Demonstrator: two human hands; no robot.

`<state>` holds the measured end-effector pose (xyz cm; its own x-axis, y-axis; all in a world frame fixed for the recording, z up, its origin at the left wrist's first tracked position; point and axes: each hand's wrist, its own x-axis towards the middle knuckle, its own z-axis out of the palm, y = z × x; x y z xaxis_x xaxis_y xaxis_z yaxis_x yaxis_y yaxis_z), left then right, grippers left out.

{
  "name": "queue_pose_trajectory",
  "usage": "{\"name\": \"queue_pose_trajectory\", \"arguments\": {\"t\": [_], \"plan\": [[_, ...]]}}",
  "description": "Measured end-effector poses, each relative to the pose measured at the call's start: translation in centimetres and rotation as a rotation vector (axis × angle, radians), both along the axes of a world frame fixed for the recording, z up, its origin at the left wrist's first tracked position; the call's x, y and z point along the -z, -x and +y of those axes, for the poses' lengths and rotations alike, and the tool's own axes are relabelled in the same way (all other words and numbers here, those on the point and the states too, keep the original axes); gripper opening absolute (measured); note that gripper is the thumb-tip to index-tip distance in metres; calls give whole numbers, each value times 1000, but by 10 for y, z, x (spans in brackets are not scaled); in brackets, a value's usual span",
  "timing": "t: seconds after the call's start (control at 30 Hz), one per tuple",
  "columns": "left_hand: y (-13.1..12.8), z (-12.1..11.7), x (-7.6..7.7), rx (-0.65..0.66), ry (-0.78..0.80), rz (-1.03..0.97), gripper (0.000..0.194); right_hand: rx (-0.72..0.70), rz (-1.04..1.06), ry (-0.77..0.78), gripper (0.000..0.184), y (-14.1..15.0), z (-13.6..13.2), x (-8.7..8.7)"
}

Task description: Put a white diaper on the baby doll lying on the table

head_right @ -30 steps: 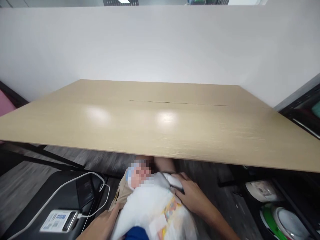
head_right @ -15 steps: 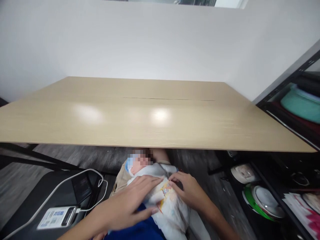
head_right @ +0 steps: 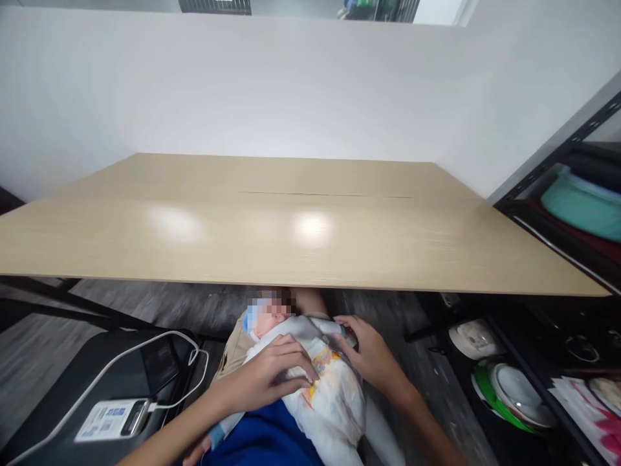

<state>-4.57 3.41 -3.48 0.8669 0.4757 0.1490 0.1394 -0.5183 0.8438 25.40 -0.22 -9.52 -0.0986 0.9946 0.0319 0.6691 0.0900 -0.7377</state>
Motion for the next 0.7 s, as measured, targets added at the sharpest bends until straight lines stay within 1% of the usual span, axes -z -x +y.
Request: {"name": "queue_pose_trajectory", "arguments": {"t": [0.1, 0.17, 0.23, 0.3, 0.33, 0.37, 0.43, 0.5, 0.57, 0.6, 0.63, 0.67, 0.7], "plan": [[3, -2, -1, -26, 24, -4, 28, -250, 113, 51, 41, 23, -5, -19], [5, -2, -6, -30, 36, -6, 26, -357, 132, 72, 40, 37, -7, -30], [11, -2, -16, 9, 63, 12, 22, -372, 117, 78, 38, 44, -8, -38], [23, -2, -28, 65, 101, 96, 15, -335, 84, 79, 33, 43, -10, -45], [30, -2, -33, 95, 124, 156, 16, -323, 59, 84, 33, 40, -12, -49], [38, -3, -39, 126, 151, 217, 21, -321, 31, 95, 37, 34, -16, -53], [53, -3, -45, 195, 231, 301, 35, -320, -13, 148, 55, 19, -27, -63], [58, 0, -46, 270, 341, 315, 49, -290, -2, 244, 69, 3, -43, -72], [49, 7, -43, 299, 420, 269, 56, -261, 80, 414, 76, -11, -61, -77], [38, 13, -39, 275, 412, 225, 54, -252, 133, 513, 79, -16, -69, -77], [22, 19, -35, 239, 366, 182, 51, -246, 176, 603, 81, -18, -77, -76], [1, 25, -29, 186, 271, 143, 46, -238, 196, 669, 82, -18, -83, -73], [-22, 30, -23, 145, 149, 133, 46, -223, 184, 699, 80, -16, -88, -70]]}}
